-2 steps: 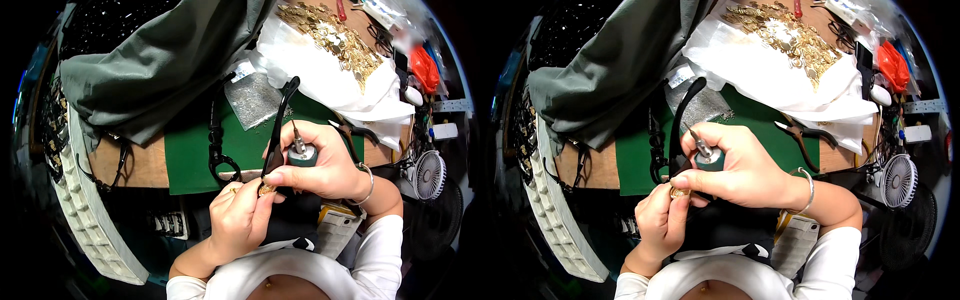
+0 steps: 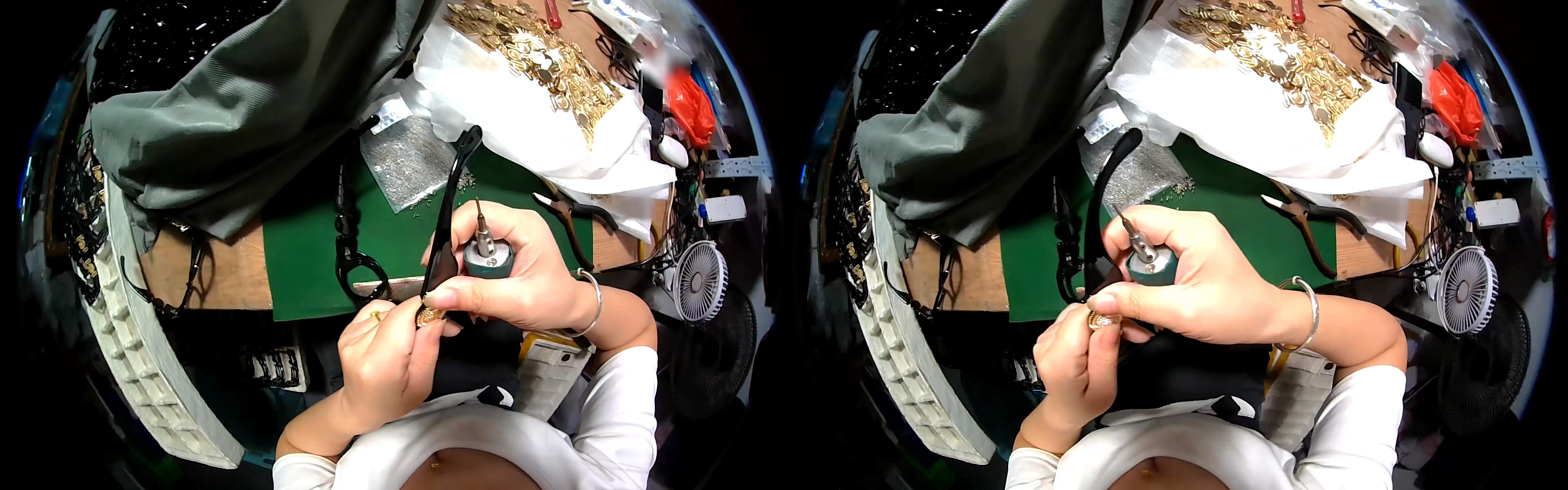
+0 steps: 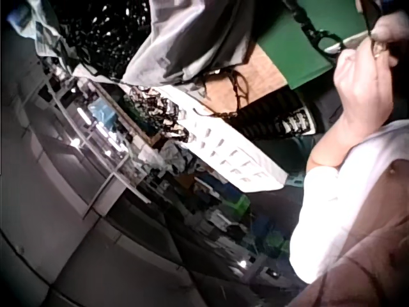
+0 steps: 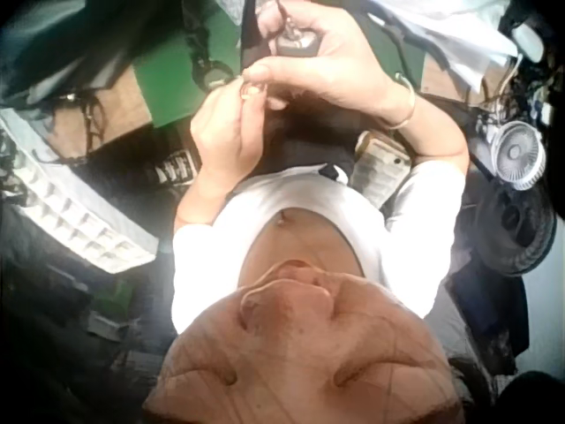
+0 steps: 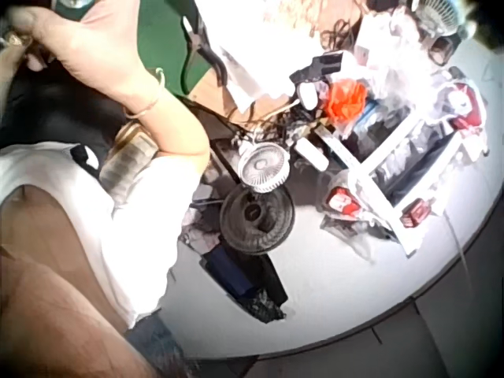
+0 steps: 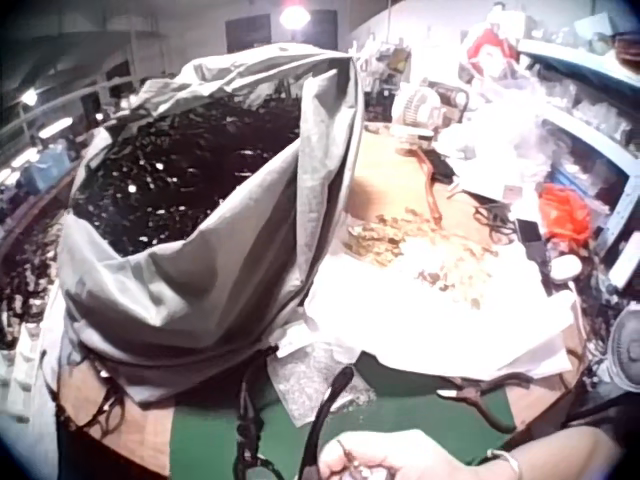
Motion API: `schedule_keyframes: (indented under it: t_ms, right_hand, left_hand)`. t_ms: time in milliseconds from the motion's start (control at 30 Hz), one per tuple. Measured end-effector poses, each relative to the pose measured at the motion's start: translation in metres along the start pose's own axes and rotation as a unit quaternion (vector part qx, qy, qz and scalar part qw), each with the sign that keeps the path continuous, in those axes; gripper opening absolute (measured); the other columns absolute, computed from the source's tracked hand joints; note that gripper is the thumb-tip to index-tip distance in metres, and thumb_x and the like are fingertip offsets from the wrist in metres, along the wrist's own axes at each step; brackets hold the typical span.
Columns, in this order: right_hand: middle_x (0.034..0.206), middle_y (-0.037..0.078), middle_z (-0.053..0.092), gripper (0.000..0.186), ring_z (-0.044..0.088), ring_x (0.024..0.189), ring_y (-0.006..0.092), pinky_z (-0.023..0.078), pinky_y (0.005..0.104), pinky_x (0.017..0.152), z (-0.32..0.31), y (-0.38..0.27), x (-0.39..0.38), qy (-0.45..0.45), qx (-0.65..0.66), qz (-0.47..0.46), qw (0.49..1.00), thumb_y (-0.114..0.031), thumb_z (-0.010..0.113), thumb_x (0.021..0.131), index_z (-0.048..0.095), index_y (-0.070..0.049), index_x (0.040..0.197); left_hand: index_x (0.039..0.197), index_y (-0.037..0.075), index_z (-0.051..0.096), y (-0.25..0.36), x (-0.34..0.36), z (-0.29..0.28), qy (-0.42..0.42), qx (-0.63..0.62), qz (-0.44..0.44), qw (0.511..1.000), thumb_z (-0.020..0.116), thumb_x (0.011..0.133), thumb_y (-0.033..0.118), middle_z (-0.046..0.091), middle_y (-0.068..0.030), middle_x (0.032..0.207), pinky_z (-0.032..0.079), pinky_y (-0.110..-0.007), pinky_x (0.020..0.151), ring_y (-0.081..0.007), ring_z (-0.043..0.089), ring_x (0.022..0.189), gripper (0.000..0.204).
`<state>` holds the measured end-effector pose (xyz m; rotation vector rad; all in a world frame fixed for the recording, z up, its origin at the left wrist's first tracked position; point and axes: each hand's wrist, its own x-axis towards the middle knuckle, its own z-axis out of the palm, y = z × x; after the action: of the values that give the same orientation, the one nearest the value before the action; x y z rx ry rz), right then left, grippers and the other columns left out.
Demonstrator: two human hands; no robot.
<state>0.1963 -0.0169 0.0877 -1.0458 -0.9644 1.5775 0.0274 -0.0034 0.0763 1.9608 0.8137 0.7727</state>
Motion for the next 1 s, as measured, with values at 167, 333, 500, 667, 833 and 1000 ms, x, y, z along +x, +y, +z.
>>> schedule_keyframes:
  t_ms: [167, 333, 500, 667, 833, 1000]
  right_hand:
    - [0.092, 0.008, 0.057, 0.052, 0.054, 0.079, 0.0116, 0.043, 0.0264, 0.07, -0.025, 0.007, -0.01, -0.021, -0.232, -0.022, 0.972, -0.015, 0.072, 0.069, 0.049, 0.001, 0.113]
    - [0.084, 0.014, 0.048, 0.053, 0.057, 0.06, 0.0255, 0.047, 0.0333, 0.052, -0.044, 0.036, -0.005, 0.046, -0.661, -0.001, 0.749, -0.03, 0.064, 0.074, 0.045, 0.001, 0.113]
    - [0.083, 0.014, 0.045, 0.055, 0.055, 0.05, 0.0213, 0.045, 0.0305, 0.043, -0.03, 0.045, -0.012, 0.034, -0.712, -0.007, 0.701, -0.032, 0.064, 0.073, 0.047, 0.001, 0.113]
    - [0.087, 0.016, 0.043, 0.039, 0.054, 0.064, 0.0315, 0.047, 0.0367, 0.057, -0.046, 0.03, -0.017, 0.072, -0.597, 0.003, 0.799, -0.014, 0.057, 0.078, 0.039, 0.0, 0.109]
    - [0.088, 0.015, 0.045, 0.035, 0.054, 0.065, 0.028, 0.045, 0.035, 0.057, -0.047, 0.037, -0.022, 0.076, -0.624, 0.005, 0.778, -0.007, 0.057, 0.076, 0.047, -0.004, 0.109]
    - [0.084, 0.012, 0.048, 0.033, 0.054, 0.061, 0.0246, 0.045, 0.0325, 0.053, -0.045, 0.053, -0.022, 0.124, -0.667, -0.053, 0.733, -0.004, 0.06, 0.073, 0.054, -0.006, 0.106]
  left_hand:
    - [0.093, -0.006, 0.052, -0.006, -0.02, -0.032, 0.026, -0.12, -0.144, 0.982, 0.053, 0.08, 0.008, 0.063, -0.0082, 0.065, 0.047, -0.031, 0.059, -0.0161, 0.059, 0.06, 0.02]
    - [0.085, -0.003, 0.049, -0.01, -0.02, -0.04, 0.148, -0.31, -0.195, 0.918, 0.046, 0.088, 0.035, 0.058, -0.0108, 0.057, 0.035, -0.019, 0.048, -0.01, 0.047, 0.047, 0.039]
    - [0.097, -0.005, 0.049, -0.011, -0.015, -0.04, 0.146, -0.222, -0.245, 0.932, 0.05, 0.085, 0.038, 0.06, -0.0106, 0.059, 0.041, -0.025, 0.067, -0.0118, 0.05, 0.054, 0.044]
    - [0.116, -0.008, 0.037, -0.003, -0.022, -0.053, 0.211, -0.309, -0.221, 0.901, 0.054, 0.084, 0.021, 0.058, -0.0149, 0.065, 0.041, -0.022, 0.05, -0.0156, 0.051, 0.044, 0.047]
    - [0.09, 0.0, 0.039, -0.017, -0.017, -0.057, 0.2, -0.337, -0.212, 0.895, 0.046, 0.089, 0.027, 0.045, -0.0025, 0.05, 0.029, -0.021, 0.042, -0.0066, 0.037, 0.034, 0.028]
    - [0.087, 0.003, 0.039, -0.035, -0.024, -0.064, 0.139, -0.59, -0.213, 0.766, 0.041, 0.092, 0.024, 0.046, -0.0005, 0.048, 0.032, -0.024, 0.044, -0.0093, 0.041, 0.034, 0.021]
